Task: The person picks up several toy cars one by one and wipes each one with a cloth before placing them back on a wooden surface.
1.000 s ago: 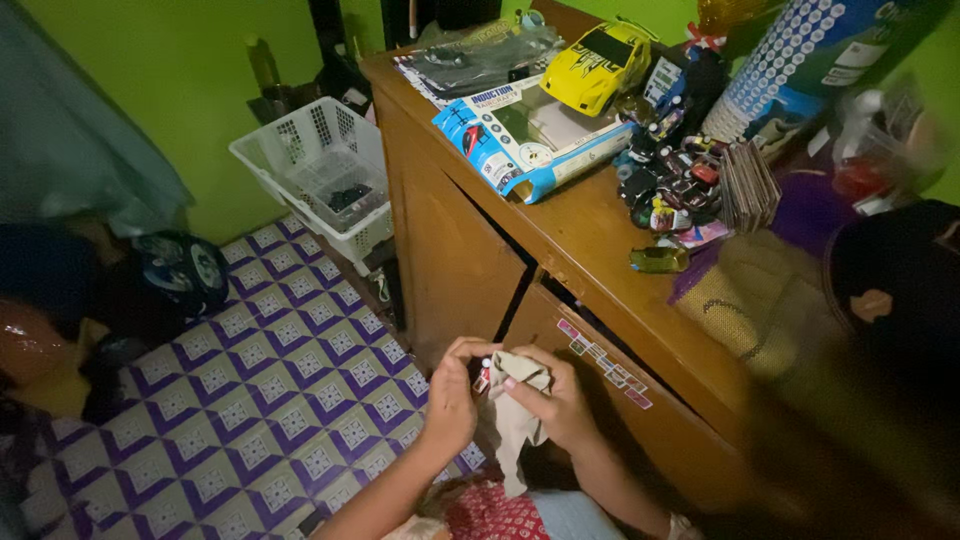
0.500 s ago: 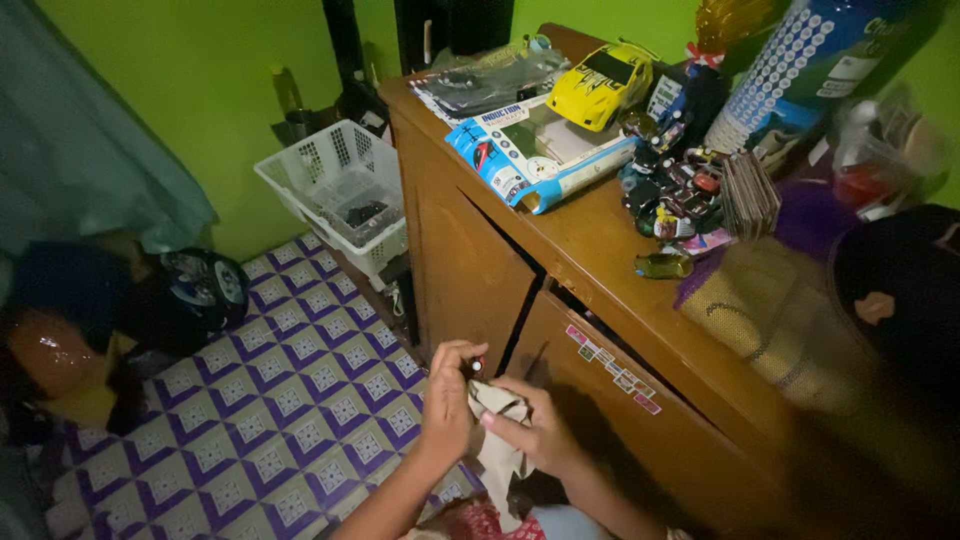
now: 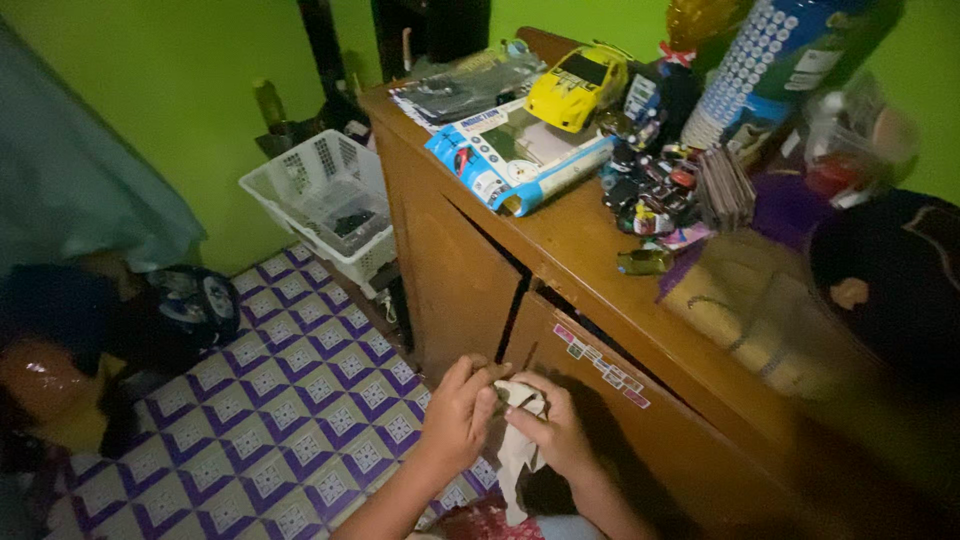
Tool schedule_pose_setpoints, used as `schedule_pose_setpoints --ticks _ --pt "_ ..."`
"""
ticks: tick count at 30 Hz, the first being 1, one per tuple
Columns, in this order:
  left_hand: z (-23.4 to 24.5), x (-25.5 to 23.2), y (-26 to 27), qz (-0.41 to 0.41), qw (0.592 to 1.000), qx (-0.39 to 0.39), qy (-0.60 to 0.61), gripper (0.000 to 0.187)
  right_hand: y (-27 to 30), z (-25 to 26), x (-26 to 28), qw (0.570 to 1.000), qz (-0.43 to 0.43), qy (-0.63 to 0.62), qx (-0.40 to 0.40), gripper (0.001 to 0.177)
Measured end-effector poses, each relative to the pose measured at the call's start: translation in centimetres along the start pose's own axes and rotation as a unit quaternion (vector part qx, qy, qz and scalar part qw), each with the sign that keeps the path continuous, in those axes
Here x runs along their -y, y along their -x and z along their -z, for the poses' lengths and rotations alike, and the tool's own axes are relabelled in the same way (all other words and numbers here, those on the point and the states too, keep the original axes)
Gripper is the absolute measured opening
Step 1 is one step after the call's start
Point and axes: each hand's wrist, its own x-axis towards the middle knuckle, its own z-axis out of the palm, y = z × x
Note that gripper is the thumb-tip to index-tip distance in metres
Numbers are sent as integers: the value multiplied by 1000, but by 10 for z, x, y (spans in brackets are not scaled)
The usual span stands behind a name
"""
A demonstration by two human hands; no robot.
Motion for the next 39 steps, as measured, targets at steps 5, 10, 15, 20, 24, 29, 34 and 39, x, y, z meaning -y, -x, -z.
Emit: schedule_pose_setpoints --ticks 5,10,15,20,24,29,34,39 --pt "-6 -4 -4 5 999 17 36 34 7 10 12 999 42 27 -11 29" --pt "-18 -1 -7 12 994 36 106 25 4 19 18 997 38 -17 -67 27" --pt "-30 7 -10 41 987 32 154 24 4 27 18 995 41 -45 -74 24" --pt "-44 25 -10 94 975 8 203 23 -3 29 23 993 40 -35 -104 28" --pt "-50 42 -16 155 939 -20 305 20 -7 29 20 995 43 -8 -88 28" --pt "-40 40 -48 253 865 -52 431 20 -8 32 13 998 32 -20 -42 25" --pt "-31 29 -85 169 874 -39 454 27 -13 33 10 999 -7 1 -36 29" --pt "-31 25 -122 135 923 36 358 22 -17 39 6 1000 -11 5 11 32"
